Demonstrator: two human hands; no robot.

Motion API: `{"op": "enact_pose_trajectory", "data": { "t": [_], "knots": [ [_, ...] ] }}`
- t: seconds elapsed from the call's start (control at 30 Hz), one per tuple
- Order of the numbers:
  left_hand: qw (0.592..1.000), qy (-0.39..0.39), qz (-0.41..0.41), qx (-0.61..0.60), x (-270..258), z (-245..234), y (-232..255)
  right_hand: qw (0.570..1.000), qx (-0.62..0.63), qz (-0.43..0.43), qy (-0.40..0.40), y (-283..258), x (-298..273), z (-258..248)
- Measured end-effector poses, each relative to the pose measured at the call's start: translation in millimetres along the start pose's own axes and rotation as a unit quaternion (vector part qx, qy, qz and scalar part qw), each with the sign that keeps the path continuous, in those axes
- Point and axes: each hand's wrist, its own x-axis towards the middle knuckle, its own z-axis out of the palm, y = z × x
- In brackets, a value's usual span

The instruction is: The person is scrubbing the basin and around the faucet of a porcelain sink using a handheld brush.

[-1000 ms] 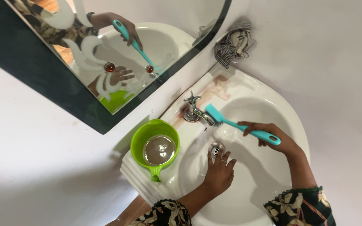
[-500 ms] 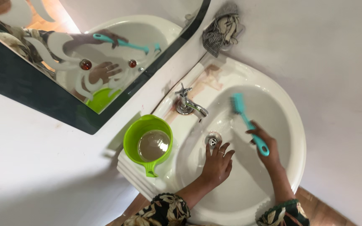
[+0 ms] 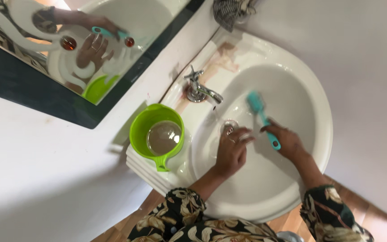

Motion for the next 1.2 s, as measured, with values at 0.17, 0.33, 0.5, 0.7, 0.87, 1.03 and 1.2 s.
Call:
{"op": "enact_pose_trajectory", "data": {
  "t": [0.17, 0.33, 0.5, 0.7, 0.87, 1.03, 1.2],
  "knots": [
    [0.99, 0.096, -0.101, -0.03, 13.1, -14.9, -4.9, 0.959, 0.216, -0.08, -0.164, -40.1, -14.0, 16.5],
    [0.984, 0.119, -0.12, -0.053, 15.0, -17.9, -10.3, 0.989, 0.106, -0.074, -0.071, -21.0, -26.0, 14.9],
    [0.972, 0.101, -0.198, -0.076, 12.6, -4.1, -20.6, 0.998, 0.033, -0.055, -0.021, -27.3, -21.7, 6.1],
    [0.967, 0.13, -0.202, -0.09, 5.8, 10.3, -33.3, 0.939, 0.287, -0.06, -0.178, -54.9, -52.2, -3.0],
    [0.963, 0.118, -0.214, -0.116, -1.7, 21.9, -38.2, 0.995, -0.079, 0.06, 0.018, -47.1, -56.3, -38.0],
    [0.969, 0.108, -0.203, -0.087, -2.5, 21.0, -34.6, 0.925, 0.348, 0.011, -0.155, -60.7, -71.0, -24.4],
    [0.962, 0.081, -0.243, -0.094, -0.1, 17.9, -29.8, 0.983, 0.118, 0.102, -0.1, -67.2, -77.7, -61.8]
  ]
}}
